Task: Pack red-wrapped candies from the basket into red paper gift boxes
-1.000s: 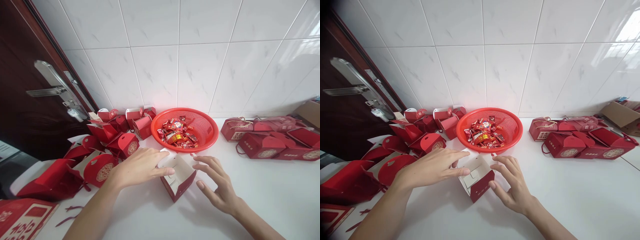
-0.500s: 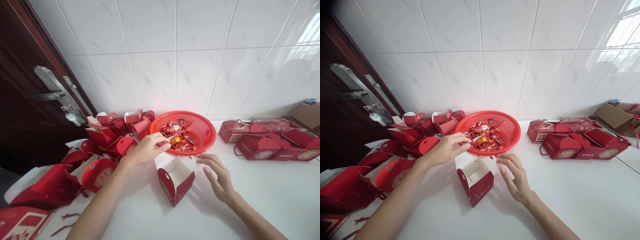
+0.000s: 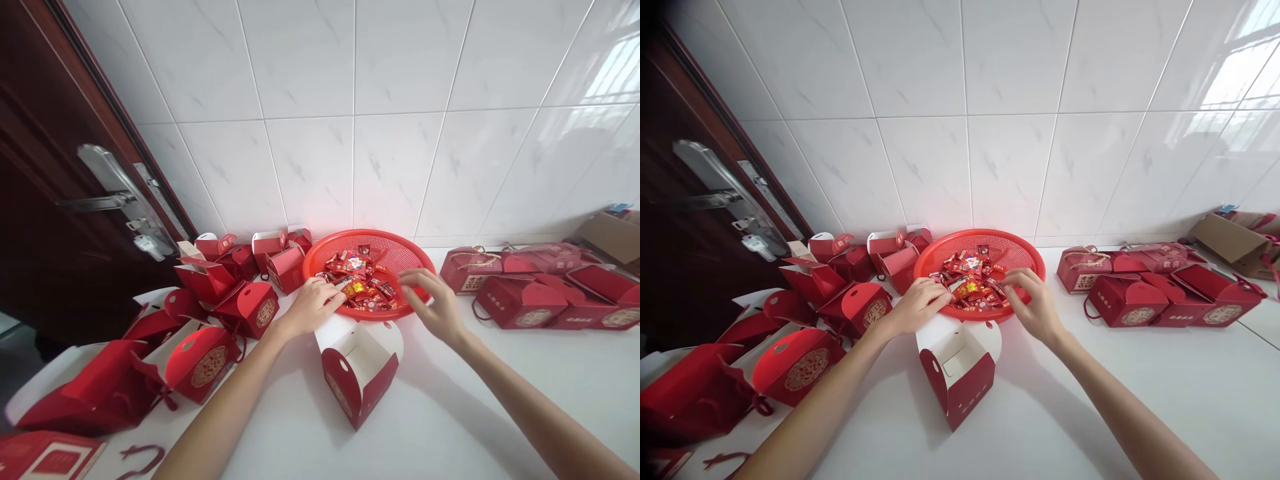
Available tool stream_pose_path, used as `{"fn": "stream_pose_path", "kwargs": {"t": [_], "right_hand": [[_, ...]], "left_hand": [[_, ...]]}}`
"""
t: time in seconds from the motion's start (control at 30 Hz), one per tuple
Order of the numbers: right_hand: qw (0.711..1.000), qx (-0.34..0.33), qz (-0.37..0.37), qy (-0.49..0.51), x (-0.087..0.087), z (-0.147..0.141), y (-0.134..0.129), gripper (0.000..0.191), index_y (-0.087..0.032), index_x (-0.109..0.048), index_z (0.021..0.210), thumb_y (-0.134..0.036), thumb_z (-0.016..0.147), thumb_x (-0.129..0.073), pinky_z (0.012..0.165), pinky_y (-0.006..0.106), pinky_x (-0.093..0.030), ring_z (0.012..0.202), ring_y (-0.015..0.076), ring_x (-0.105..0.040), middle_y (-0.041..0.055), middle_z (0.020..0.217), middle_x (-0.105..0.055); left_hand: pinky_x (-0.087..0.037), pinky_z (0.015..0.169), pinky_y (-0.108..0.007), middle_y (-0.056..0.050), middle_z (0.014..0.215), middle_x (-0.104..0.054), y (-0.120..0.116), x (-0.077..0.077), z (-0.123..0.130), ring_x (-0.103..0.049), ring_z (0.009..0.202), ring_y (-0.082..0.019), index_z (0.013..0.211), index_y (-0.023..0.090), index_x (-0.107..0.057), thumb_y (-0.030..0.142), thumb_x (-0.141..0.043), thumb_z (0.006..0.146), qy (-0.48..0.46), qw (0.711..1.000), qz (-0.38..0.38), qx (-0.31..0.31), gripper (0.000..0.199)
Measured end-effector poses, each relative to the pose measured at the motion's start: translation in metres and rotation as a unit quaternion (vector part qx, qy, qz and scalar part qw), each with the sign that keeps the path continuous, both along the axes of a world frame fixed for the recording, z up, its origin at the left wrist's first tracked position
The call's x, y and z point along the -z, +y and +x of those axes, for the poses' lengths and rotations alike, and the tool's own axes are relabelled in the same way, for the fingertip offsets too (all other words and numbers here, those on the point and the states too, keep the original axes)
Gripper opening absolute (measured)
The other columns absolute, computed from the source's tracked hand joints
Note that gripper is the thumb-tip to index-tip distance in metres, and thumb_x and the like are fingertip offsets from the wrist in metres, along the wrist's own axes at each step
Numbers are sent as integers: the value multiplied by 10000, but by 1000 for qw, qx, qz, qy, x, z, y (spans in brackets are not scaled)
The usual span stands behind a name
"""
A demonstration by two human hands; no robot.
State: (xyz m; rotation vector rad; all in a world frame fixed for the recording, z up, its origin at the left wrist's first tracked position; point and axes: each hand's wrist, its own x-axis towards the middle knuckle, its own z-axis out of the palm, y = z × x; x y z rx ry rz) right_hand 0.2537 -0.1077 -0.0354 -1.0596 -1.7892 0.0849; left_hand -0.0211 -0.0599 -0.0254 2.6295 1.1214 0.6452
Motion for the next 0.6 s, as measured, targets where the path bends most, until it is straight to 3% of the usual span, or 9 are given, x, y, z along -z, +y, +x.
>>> {"fn": "stream_pose_path", "kwargs": {"t": [0.1, 0.17, 0.4, 0.6], "right_hand": [[986, 2, -155, -61, -22, -3, 42, 128, -212, -694, 980, -251, 925, -586, 770, 327, -571, 869, 206, -714, 66, 1056, -750], [962, 34, -238, -128, -32, -9, 73, 184, -207, -684, 1081, -240, 940, -571, 809, 311, -559, 952, 209, -711, 67, 1154, -740], [912, 30, -334, -236, -34, -30, 160, 275, -181, -692, 1142, -226, 870, -702, 819, 286, -536, 1020, 250, -705, 99, 1185, -744], [867, 8, -377, -325, -32, -47, 191, 464, -169, -621, 1334, -380, 926, -677, 994, 407, -511, 1214, 309, -639, 161, 1382, -648]], "left_hand": [[-424, 916, -372, -39, 784, -754, 2, 3, -1, -636, 815, -206, 693, 209, -630, 314, -385, 1007, -6, 1000, 1, 5, 412], [-429, 918, -365, -29, 757, -746, 2, 3, -2, -639, 806, -203, 705, 219, -648, 329, -385, 1009, -16, 1000, -1, 8, 416], [-414, 900, -373, -30, 766, -750, -1, -1, -1, -630, 771, -195, 675, 209, -606, 273, -356, 1005, 15, 1000, 1, 6, 420], [-402, 916, -379, -19, 749, -730, -4, -4, 0, -596, 736, -184, 656, 206, -561, 281, -334, 1025, 29, 1000, -11, -1, 440]]}}
